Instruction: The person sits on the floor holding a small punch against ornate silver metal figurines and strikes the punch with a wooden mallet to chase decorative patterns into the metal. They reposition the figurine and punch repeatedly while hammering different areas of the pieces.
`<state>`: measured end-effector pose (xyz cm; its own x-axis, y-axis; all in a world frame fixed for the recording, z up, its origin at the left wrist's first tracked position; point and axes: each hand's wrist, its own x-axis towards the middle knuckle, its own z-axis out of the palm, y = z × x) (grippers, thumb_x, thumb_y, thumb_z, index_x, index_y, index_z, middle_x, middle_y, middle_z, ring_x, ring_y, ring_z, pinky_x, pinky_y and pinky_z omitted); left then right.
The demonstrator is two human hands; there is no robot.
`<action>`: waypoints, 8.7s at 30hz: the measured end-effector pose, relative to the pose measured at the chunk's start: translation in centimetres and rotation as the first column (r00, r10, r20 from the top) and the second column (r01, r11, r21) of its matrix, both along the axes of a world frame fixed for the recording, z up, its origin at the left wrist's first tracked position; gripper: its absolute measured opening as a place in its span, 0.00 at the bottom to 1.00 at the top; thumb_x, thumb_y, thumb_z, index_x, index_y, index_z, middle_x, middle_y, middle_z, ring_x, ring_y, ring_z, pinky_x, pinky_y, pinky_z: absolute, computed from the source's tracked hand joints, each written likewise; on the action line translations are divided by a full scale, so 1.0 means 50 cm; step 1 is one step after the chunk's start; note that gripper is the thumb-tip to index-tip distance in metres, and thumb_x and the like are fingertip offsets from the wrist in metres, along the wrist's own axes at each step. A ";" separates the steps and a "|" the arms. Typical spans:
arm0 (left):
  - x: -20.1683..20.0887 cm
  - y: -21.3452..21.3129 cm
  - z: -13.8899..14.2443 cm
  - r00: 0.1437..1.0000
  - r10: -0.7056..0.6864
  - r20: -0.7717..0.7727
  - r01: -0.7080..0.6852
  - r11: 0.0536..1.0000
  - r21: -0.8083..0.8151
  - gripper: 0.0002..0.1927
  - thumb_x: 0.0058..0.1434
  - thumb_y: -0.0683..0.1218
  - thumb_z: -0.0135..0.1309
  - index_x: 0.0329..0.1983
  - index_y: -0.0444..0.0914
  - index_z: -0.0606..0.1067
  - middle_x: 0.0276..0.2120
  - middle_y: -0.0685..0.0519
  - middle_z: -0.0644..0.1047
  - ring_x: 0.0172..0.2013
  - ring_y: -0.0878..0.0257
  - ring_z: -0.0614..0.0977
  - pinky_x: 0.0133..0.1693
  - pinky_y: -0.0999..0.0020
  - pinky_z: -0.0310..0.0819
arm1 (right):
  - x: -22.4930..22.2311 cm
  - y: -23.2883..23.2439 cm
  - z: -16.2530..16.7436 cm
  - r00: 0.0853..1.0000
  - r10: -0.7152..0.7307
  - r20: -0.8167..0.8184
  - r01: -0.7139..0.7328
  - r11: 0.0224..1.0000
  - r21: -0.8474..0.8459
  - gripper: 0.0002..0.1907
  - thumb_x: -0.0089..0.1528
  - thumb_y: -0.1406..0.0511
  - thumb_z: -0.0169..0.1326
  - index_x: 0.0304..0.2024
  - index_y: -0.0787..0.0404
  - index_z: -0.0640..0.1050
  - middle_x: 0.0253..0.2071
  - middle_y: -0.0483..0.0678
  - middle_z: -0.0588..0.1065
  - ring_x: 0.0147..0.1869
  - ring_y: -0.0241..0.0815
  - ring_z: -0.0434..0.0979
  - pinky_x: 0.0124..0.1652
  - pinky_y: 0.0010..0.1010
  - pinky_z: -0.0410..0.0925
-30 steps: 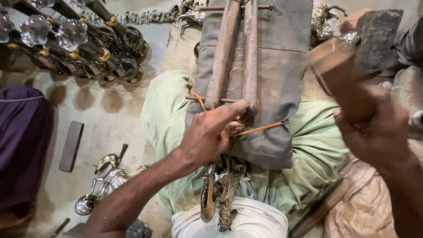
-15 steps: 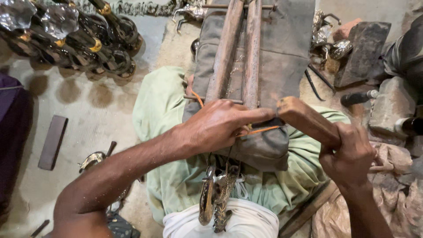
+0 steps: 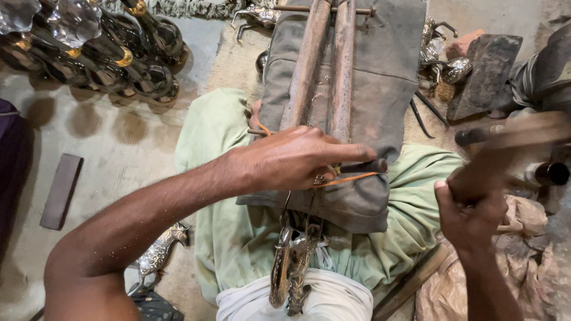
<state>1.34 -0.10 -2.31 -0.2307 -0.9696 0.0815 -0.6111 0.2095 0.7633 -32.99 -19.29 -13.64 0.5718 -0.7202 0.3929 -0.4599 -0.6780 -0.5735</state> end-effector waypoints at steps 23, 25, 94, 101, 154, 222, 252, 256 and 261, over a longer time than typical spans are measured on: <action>-0.092 0.107 -0.108 0.707 0.612 -0.354 -0.678 0.729 -0.094 0.29 0.62 0.31 0.54 0.67 0.36 0.67 0.40 0.44 0.83 0.40 0.56 0.89 0.40 0.65 0.84 | 0.208 -0.068 0.364 0.707 0.252 -0.661 -0.650 0.601 -0.465 0.28 0.55 0.65 0.60 0.59 0.63 0.74 0.42 0.54 0.79 0.40 0.49 0.80 0.40 0.38 0.76; -0.101 0.114 -0.117 0.687 0.629 -0.364 -0.715 0.675 -0.183 0.27 0.62 0.33 0.58 0.64 0.35 0.68 0.40 0.44 0.83 0.40 0.55 0.87 0.40 0.65 0.82 | 0.229 -0.057 0.381 0.703 0.315 -0.637 -0.652 0.644 -0.401 0.26 0.57 0.67 0.59 0.59 0.63 0.74 0.42 0.55 0.78 0.40 0.50 0.79 0.41 0.40 0.75; -0.026 0.066 -0.121 0.910 0.287 -0.301 -0.376 0.877 -0.301 0.39 0.48 0.26 0.46 0.67 0.38 0.67 0.57 0.43 0.79 0.51 0.50 0.85 0.53 0.61 0.83 | 0.152 -0.117 0.300 0.728 0.206 -0.654 -0.561 0.727 -0.396 0.25 0.56 0.68 0.63 0.56 0.65 0.74 0.42 0.58 0.81 0.39 0.50 0.83 0.35 0.39 0.77; -0.064 0.092 -0.175 0.734 0.468 -0.493 -0.614 0.767 -0.186 0.30 0.58 0.28 0.49 0.65 0.35 0.67 0.39 0.44 0.81 0.40 0.55 0.87 0.42 0.64 0.84 | 0.250 -0.100 0.397 0.619 0.401 -0.675 -0.715 0.643 -0.275 0.33 0.53 0.64 0.64 0.61 0.65 0.73 0.45 0.56 0.80 0.41 0.50 0.83 0.41 0.37 0.78; 0.029 0.042 -0.117 0.909 0.089 -0.408 -0.182 0.964 -0.195 0.31 0.60 0.33 0.56 0.67 0.44 0.71 0.47 0.50 0.84 0.47 0.55 0.87 0.46 0.60 0.80 | 0.097 -0.098 0.236 0.872 0.187 -0.453 -0.447 0.683 -0.578 0.16 0.65 0.69 0.59 0.55 0.60 0.72 0.46 0.51 0.78 0.46 0.49 0.79 0.45 0.37 0.74; -0.137 0.130 -0.199 0.301 0.566 -0.767 -0.823 0.560 0.090 0.21 0.66 0.33 0.59 0.60 0.33 0.68 0.40 0.46 0.84 0.43 0.62 0.86 0.48 0.68 0.84 | 0.392 -0.016 0.438 0.353 -0.122 -0.928 -0.875 0.309 -0.374 0.12 0.66 0.54 0.52 0.52 0.43 0.76 0.43 0.39 0.81 0.43 0.36 0.82 0.36 0.30 0.77; -0.124 0.152 -0.215 0.367 0.556 -0.746 -0.794 0.605 0.061 0.20 0.67 0.33 0.59 0.60 0.33 0.68 0.41 0.44 0.84 0.43 0.60 0.86 0.46 0.67 0.83 | 0.385 -0.006 0.436 0.459 -0.019 -0.888 -0.854 0.267 -0.447 0.14 0.62 0.54 0.51 0.48 0.47 0.76 0.38 0.43 0.80 0.40 0.40 0.82 0.29 0.31 0.77; -0.117 0.150 -0.228 0.397 0.515 -0.760 -0.796 0.605 -0.006 0.21 0.66 0.34 0.59 0.59 0.34 0.66 0.40 0.46 0.84 0.44 0.61 0.87 0.48 0.69 0.85 | 0.371 0.001 0.433 0.395 0.058 -0.917 -0.848 0.408 -0.339 0.19 0.63 0.56 0.53 0.55 0.49 0.76 0.41 0.43 0.80 0.38 0.37 0.80 0.28 0.28 0.75; -0.108 0.160 -0.237 0.432 0.516 -0.740 -0.763 0.646 0.005 0.12 0.68 0.33 0.55 0.54 0.31 0.72 0.43 0.43 0.84 0.45 0.60 0.87 0.47 0.69 0.85 | 0.345 0.005 0.424 0.363 0.042 -0.931 -0.866 0.384 -0.320 0.21 0.63 0.55 0.55 0.58 0.51 0.77 0.44 0.46 0.80 0.35 0.37 0.78 0.30 0.28 0.75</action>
<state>-4.05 7.92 -14.14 0.6795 -0.6997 0.2207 -0.0574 0.2492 0.9667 -15.75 -19.02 7.58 0.9664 0.1098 -0.2324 0.2228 -0.8087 0.5444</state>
